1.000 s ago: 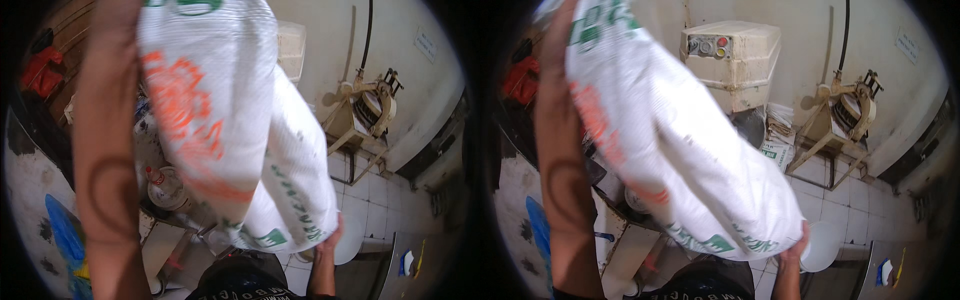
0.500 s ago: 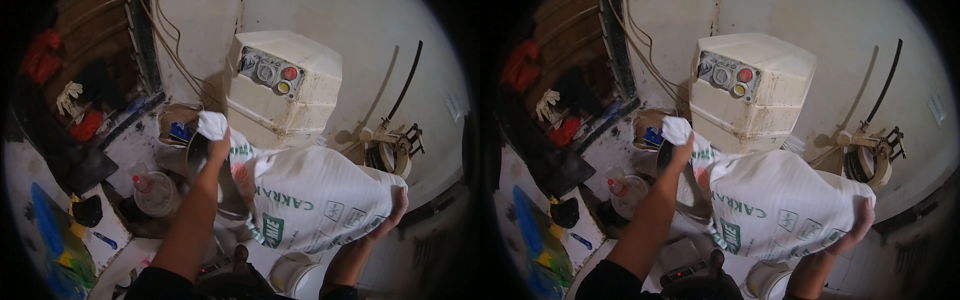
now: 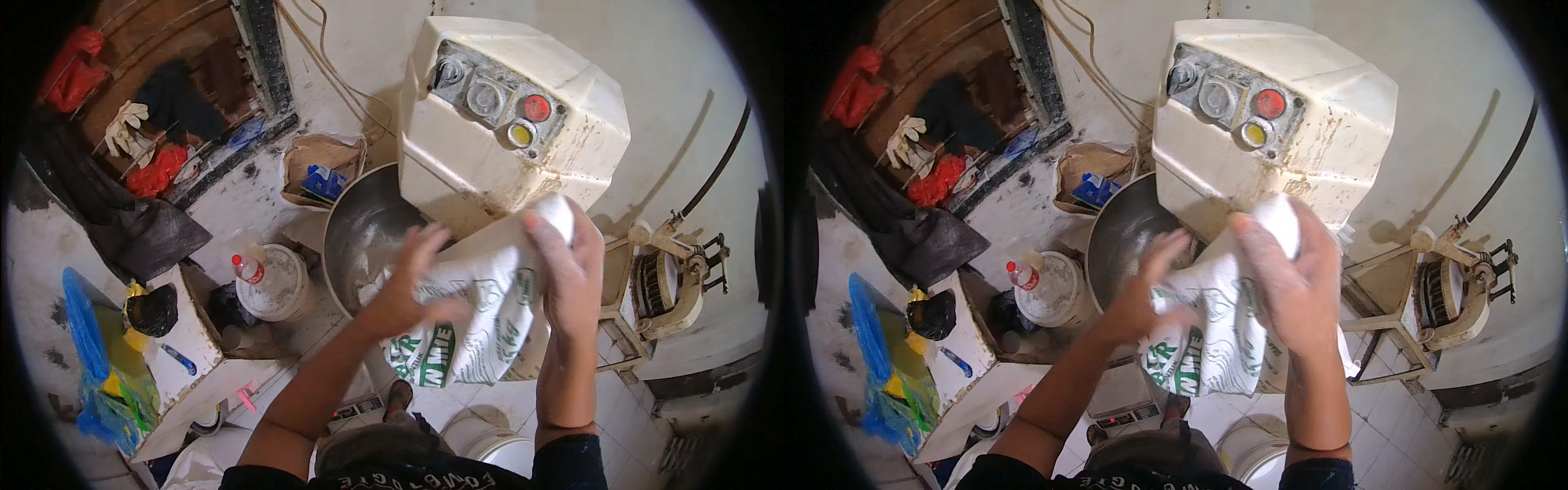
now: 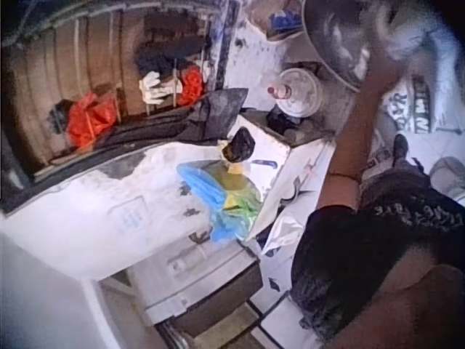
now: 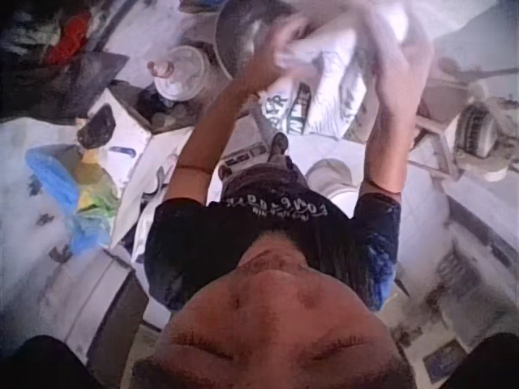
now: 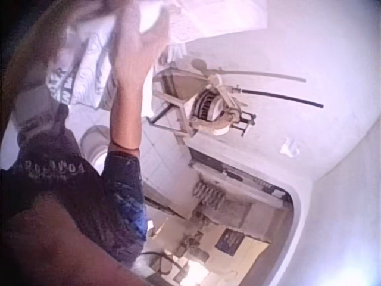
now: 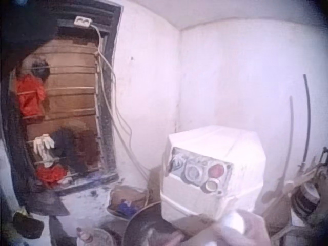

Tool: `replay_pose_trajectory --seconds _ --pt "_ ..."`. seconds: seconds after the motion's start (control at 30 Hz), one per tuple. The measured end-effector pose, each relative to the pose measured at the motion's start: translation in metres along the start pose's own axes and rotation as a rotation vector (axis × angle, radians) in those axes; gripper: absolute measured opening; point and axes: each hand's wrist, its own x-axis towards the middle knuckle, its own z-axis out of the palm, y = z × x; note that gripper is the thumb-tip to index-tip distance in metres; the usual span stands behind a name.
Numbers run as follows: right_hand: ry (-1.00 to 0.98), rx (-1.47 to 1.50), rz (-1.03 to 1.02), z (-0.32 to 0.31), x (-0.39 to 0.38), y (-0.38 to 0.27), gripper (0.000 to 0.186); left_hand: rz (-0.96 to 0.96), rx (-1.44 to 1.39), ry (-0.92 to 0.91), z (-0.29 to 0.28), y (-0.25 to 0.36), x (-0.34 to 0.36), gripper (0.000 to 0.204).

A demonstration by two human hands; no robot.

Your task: The person measures flour from a large sack into a metal bowl using a pink scoop, weighing the bowl on a digital scale.

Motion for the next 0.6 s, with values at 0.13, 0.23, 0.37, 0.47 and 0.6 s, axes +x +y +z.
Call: replay_pose_trajectory --seconds 0.13,0.23,0.37,0.47,0.6 --pt "-0.254 -0.319 -0.102 0.010 0.012 -0.012 0.042 0.122 -0.101 0.107 0.007 0.062 0.036 0.073" --pt "-0.369 -0.475 -0.149 0.004 0.014 -0.009 0.043 -0.058 -0.021 0.255 0.027 0.051 0.033 0.038" --pt "-0.140 -0.539 -0.413 -0.049 -0.006 0.000 0.042 -0.212 -0.063 0.609 0.033 0.027 0.018 0.033" --pt "0.499 -0.333 -0.267 -0.152 -0.063 0.098 0.054 -0.347 -0.274 0.598 0.032 0.052 0.031 0.040" --pt "0.713 0.377 0.453 -0.191 -0.198 0.246 0.073 -0.238 -0.351 0.588 0.042 0.057 0.043 0.038"
